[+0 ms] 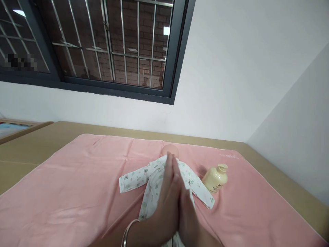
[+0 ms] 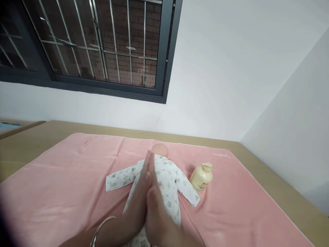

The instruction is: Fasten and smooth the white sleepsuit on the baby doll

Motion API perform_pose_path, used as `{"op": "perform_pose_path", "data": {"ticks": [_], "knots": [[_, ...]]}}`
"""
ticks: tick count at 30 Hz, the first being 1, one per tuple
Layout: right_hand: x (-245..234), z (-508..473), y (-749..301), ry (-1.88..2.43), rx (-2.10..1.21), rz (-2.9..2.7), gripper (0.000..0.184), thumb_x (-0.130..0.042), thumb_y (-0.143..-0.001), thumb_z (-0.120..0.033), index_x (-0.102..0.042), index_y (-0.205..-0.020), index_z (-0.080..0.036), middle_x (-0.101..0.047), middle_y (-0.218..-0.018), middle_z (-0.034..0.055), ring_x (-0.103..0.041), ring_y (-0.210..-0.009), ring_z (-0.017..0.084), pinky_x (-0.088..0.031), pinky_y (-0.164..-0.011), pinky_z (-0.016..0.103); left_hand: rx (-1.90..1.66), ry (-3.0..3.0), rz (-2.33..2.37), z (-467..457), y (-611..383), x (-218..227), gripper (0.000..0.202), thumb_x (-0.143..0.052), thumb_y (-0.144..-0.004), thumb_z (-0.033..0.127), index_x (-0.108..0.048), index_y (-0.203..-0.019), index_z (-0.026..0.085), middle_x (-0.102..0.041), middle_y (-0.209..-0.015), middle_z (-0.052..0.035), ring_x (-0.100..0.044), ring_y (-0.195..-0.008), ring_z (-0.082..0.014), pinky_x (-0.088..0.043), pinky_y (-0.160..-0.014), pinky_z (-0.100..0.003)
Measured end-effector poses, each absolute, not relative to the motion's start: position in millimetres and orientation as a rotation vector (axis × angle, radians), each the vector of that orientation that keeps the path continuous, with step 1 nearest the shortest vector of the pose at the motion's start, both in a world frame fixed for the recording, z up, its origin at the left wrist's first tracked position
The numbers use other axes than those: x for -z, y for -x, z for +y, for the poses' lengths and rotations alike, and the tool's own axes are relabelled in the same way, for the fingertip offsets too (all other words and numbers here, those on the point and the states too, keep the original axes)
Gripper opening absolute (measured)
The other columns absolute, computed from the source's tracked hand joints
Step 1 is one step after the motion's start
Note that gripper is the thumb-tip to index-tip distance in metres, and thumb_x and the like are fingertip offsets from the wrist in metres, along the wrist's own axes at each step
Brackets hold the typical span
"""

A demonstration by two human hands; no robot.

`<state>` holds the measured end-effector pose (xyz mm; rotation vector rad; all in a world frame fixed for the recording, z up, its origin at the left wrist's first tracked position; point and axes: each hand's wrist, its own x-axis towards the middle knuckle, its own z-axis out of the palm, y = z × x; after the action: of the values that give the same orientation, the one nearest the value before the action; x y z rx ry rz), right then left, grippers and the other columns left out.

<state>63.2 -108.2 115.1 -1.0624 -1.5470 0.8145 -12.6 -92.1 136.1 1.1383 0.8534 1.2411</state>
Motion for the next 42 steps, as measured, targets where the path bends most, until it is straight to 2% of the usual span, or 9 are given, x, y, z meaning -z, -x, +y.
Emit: {"op": "perform_pose_path", "data": {"ticks": [4,10,14,20,23,25,31,37,42], "knots": [[-123.9,-105.0,-75.0,1.034,-0.810,-1.510,0.063,-0.007,-0.099,-0.057,-0.003,-0.154,-0.028,-0.024,-0.155,-0.0021,-0.005,-0.146,0.017,-0.017,-0.121,0.044,-1.094,-1.148,0.712,-104.1,11.7,-128.2,0.058,-0.041,-0.093,0.055,-0.039,-0.144,0.028,-0.030,-0.155,0.0017,-0.010,-0.147,-0.0189,-0.011,-0.122,-0.039],[-118.4,-103.1,-49.7,0.840,-0.370,-2.006,0.076,-0.028,-0.098,-0.056,0.009,-0.153,-0.019,0.001,-0.159,0.0046,0.005,-0.144,0.033,-0.007,-0.117,0.058,-1.228,-0.778,0.579,-66.5,34.4,-148.6,0.059,-0.033,-0.094,0.058,-0.049,-0.138,0.021,-0.046,-0.146,-0.0071,-0.031,-0.141,-0.0238,-0.021,-0.120,-0.045],[-119.0,-85.4,-40.9,0.795,-0.353,-2.122,0.074,-0.033,-0.097,-0.053,-0.009,-0.154,-0.012,-0.017,-0.156,0.0116,-0.014,-0.144,0.031,-0.014,-0.118,0.055,-1.380,-0.700,0.629,-36.4,48.0,-160.5,0.057,-0.030,-0.095,0.053,-0.045,-0.139,0.020,-0.045,-0.146,-0.0093,-0.036,-0.139,-0.0211,-0.022,-0.119,-0.043],[-129.6,-66.4,-79.6,0.963,-0.333,-2.220,0.052,-0.038,-0.098,-0.030,-0.031,-0.149,-0.023,-0.060,-0.128,0.0060,-0.052,-0.124,0.023,-0.005,-0.119,0.054,-1.520,-0.786,0.845,1.7,30.7,-131.3,0.045,-0.036,-0.095,0.041,-0.047,-0.134,0.022,-0.050,-0.142,-0.0090,-0.042,-0.135,-0.0176,-0.029,-0.116,-0.037],[-108.2,-49.6,-108.3,1.146,-0.430,-2.126,0.050,-0.037,-0.099,-0.034,-0.034,-0.148,-0.023,-0.070,-0.108,0.0046,-0.049,-0.127,0.024,-0.024,-0.116,0.053,-1.528,-0.954,0.967,16.2,9.6,-98.6,0.038,-0.041,-0.093,0.038,-0.055,-0.125,0.022,-0.049,-0.142,-0.0072,-0.041,-0.135,-0.0190,-0.027,-0.117,-0.038],[-87.4,-34.7,-122.7,1.311,-0.387,-2.033,0.050,-0.036,-0.099,-0.036,-0.039,-0.146,-0.021,-0.062,-0.124,0.0078,-0.040,-0.134,0.026,-0.031,-0.112,0.054,-1.483,-1.189,1.055,23.0,-1.2,-77.1,0.037,-0.038,-0.094,0.039,-0.059,-0.117,0.020,-0.056,-0.135,-0.0092,-0.047,-0.130,-0.0206,-0.029,-0.115,-0.038],[-46.6,-7.2,-152.6,1.268,-0.164,-2.341,0.046,-0.036,-0.099,-0.037,-0.045,-0.142,-0.024,-0.035,-0.150,0.0061,-0.028,-0.141,0.024,-0.021,-0.117,0.053,-1.414,-1.384,1.173,30.7,-12.4,-42.9,0.039,-0.036,-0.093,0.047,-0.063,-0.101,0.020,-0.067,-0.109,-0.0103,-0.060,-0.108,-0.0226,-0.042,-0.102,-0.038],[-30.4,-19.2,-155.9,1.446,0.044,-2.224,0.055,-0.039,-0.097,-0.042,-0.037,-0.147,-0.019,-0.029,-0.152,0.0095,-0.025,-0.141,0.031,-0.026,-0.114,0.057,-1.531,-1.204,1.256,30.8,-15.6,-37.0,0.045,-0.036,-0.093,0.049,-0.055,-0.122,0.019,-0.059,-0.130,-0.0121,-0.051,-0.125,-0.0239,-0.037,-0.108,-0.038],[-47.0,-16.4,-137.6,1.274,-0.036,-2.453,0.048,-0.034,-0.099,-0.034,-0.038,-0.147,-0.024,-0.031,-0.151,0.0042,-0.027,-0.141,0.026,-0.021,-0.117,0.053,-1.573,-1.073,1.281,30.4,-13.6,-33.4,0.047,-0.032,-0.094,0.047,-0.045,-0.131,0.020,-0.058,-0.130,-0.0116,-0.052,-0.124,-0.0221,-0.041,-0.105,-0.035]]}}
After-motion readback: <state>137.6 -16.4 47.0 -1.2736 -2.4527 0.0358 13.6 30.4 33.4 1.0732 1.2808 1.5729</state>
